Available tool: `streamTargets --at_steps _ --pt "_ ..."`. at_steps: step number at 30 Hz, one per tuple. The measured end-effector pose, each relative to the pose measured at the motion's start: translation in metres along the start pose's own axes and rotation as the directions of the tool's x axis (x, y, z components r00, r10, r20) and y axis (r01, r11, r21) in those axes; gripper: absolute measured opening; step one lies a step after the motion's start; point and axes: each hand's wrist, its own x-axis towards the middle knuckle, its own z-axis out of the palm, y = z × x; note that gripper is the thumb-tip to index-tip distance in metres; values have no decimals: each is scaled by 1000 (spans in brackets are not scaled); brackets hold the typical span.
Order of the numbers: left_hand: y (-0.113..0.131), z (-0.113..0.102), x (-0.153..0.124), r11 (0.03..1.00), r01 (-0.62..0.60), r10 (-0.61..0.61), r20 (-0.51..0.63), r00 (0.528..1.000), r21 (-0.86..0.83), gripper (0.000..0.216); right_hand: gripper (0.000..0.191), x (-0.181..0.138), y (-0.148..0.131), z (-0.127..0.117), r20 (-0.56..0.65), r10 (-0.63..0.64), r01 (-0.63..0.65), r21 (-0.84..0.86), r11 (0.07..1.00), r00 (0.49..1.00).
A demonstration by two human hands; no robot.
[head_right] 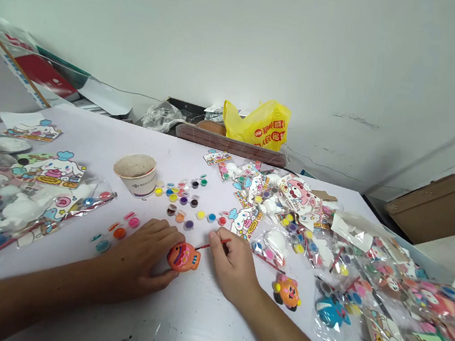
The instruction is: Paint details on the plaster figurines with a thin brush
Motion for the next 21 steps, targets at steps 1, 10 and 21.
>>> streamTargets --at_steps 1,10,21 --pt "0 0 0 1000 -1 1 4 1000 1 13 43 0 0 0 9 -5 5 5 1000 1000" --pt "1 2 -1 1000 -8 8 -22 1000 5 13 43 0 2 2 27 -45 44 28 999 999" --pt "5 -3 -1 1000 18 -18 -19 1000 -14 15 41 1 -1 1 -18 -55 56 50 997 998"
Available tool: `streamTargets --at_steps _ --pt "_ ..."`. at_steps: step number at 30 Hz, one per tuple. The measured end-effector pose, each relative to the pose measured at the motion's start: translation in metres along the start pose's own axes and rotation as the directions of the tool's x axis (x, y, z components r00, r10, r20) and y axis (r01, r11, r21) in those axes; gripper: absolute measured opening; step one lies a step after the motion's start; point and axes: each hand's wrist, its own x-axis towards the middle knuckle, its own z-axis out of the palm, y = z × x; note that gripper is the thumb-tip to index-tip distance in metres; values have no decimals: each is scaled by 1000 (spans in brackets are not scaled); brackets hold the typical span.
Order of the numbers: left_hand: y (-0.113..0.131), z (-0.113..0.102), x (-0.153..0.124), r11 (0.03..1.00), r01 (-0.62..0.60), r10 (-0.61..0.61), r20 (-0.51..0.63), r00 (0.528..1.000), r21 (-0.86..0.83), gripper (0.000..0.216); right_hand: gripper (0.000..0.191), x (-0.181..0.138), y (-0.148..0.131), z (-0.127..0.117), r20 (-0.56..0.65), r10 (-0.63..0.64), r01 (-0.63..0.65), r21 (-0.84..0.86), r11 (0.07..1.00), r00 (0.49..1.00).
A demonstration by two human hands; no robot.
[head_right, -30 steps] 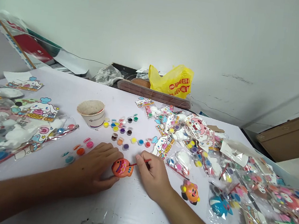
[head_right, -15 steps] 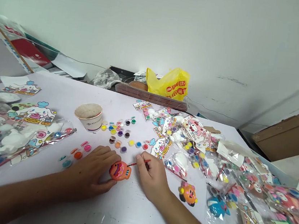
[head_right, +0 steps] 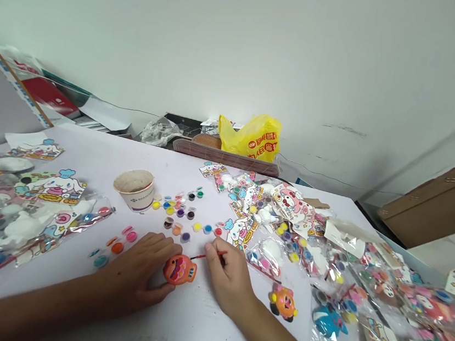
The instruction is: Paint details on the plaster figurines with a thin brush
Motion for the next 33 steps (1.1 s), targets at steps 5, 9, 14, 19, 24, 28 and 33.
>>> streamTargets --at_steps 5,9,14,19,24,28,33 --pt "-1 2 -1 1000 6 -6 -10 1000 -7 19 40 0 0 0 -29 -6 5 -18 1000 1000" --pt "-1 2 -2 1000 3 -3 -12 1000 -13 21 40 1 1 -1 -1 -36 36 9 999 999" --pt "1 -2 -1 1000 14 -14 5 1000 -25 20 41 1 0 -1 -24 -9 10 29 1000 1000" --pt "3 -5 0 999 27 -26 19 999 -30 15 41 1 -1 -3 -28 4 -4 23 1000 1000" --pt "0 -1 -3 999 14 -14 6 1000 -34 19 41 1 0 -3 -10 3 -3 20 1000 1000" --pt "-3 3 -3 1000 -1 1 -17 1000 -11 14 42 0 3 -3 -41 11 -9 31 999 999" --pt "-3 4 -1 1000 -12 12 -29 1000 -3 14 42 1 5 -3 -60 10 -10 3 1000 998"
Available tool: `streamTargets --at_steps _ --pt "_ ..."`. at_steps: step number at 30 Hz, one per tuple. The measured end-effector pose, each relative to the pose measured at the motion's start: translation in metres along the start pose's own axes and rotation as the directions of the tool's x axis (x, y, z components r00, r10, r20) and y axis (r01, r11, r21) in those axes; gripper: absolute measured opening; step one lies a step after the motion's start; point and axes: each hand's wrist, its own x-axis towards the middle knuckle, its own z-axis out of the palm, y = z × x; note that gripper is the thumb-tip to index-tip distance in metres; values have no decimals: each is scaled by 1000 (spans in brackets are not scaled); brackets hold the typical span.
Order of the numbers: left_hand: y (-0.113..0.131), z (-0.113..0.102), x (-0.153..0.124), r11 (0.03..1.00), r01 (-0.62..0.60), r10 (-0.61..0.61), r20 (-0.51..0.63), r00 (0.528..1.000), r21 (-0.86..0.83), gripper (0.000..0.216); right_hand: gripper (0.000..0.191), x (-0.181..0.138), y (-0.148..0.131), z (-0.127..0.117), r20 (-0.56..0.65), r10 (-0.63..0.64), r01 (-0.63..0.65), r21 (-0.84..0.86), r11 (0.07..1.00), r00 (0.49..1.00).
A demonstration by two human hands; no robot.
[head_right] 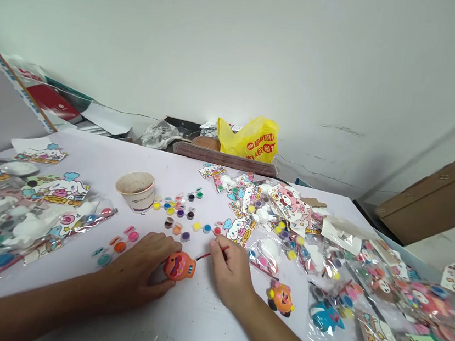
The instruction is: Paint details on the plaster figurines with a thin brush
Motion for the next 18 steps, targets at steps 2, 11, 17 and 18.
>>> streamTargets --at_steps 2,11,17,18 --pt "0 -1 0 1000 -3 3 5 1000 -8 15 42 0 0 0 25 -19 19 12 1000 1000" --pt "1 -3 0 1000 10 -9 24 1000 -16 14 42 0 1 0 41 -7 6 12 1000 999" --pt "1 -3 0 1000 27 -26 49 998 -10 19 42 0 -1 0 66 -19 17 35 999 998" --pt "1 -3 0 1000 27 -26 47 999 -13 21 43 0 -2 0 71 -18 16 31 999 997"
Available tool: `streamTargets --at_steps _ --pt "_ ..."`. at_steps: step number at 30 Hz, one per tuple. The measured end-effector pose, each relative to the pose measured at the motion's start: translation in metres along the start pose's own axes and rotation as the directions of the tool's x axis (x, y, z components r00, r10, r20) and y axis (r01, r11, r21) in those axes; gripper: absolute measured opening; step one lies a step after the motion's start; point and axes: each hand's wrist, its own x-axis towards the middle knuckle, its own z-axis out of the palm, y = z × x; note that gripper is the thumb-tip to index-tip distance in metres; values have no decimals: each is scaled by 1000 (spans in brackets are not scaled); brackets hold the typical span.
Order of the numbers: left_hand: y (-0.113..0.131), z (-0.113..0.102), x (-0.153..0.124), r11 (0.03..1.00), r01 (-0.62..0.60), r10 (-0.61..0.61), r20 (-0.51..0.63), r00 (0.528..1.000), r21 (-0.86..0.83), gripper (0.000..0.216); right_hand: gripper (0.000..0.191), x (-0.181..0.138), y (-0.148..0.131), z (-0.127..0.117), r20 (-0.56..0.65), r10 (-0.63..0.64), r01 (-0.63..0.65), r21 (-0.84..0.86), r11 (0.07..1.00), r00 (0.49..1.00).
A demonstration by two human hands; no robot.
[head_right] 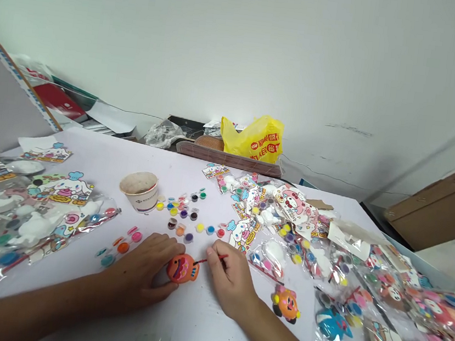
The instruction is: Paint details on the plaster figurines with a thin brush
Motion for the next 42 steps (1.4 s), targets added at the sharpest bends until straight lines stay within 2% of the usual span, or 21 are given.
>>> streamTargets --at_steps 3,7,10,13,17,19,23,27,30,34,38,42 --pt "-1 1 0 1000 -4 4 -13 1000 -13 27 42 -1 0 -1 -43 5 -4 11 1000 999" --pt "-2 1 0 1000 -11 11 -17 1000 -15 28 40 -2 0 -1 8 -29 29 20 999 1000" --pt "-2 1 0 1000 -13 13 -25 1000 -7 30 39 -2 -1 0 -37 -5 6 25 1000 999" --pt "-1 2 -1 1000 -7 7 -24 1000 0 26 38 -1 -2 0 9 -22 22 27 999 1000" --pt "-1 2 -1 1000 -13 14 -27 1000 9 22 39 -1 -2 1 -15 -24 24 6 1000 1000" --pt "-2 3 -1 1000 -18 18 -32 999 12 20 40 -1 -2 1 18 -41 41 3 999 999" --pt "-2 3 -1 1000 -20 20 -35 999 0 22 40 -1 -1 1 -20 -13 13 -1 1000 1000" --pt "-1 1 -2 1000 -13 12 -27 1000 -20 26 38 -1 -2 0 22 -27 27 28 999 999" --pt "-1 0 -2 999 -5 4 -18 1000 -34 27 38 -2 -1 0 -40 0 2 41 999 999" --pt "0 -2 -1 999 0 0 -13 1000 -45 26 39 -2 0 0 29 -17 15 76 997 999" --pt "0 -4 -1 998 3 -3 4 1000 -58 23 40 -1 -1 0 -21 13 -11 115 993 1000" --pt "2 -6 -1 997 9 -8 19 1000 -70 20 40 -1 -1 0 41 8 -14 132 991 999"
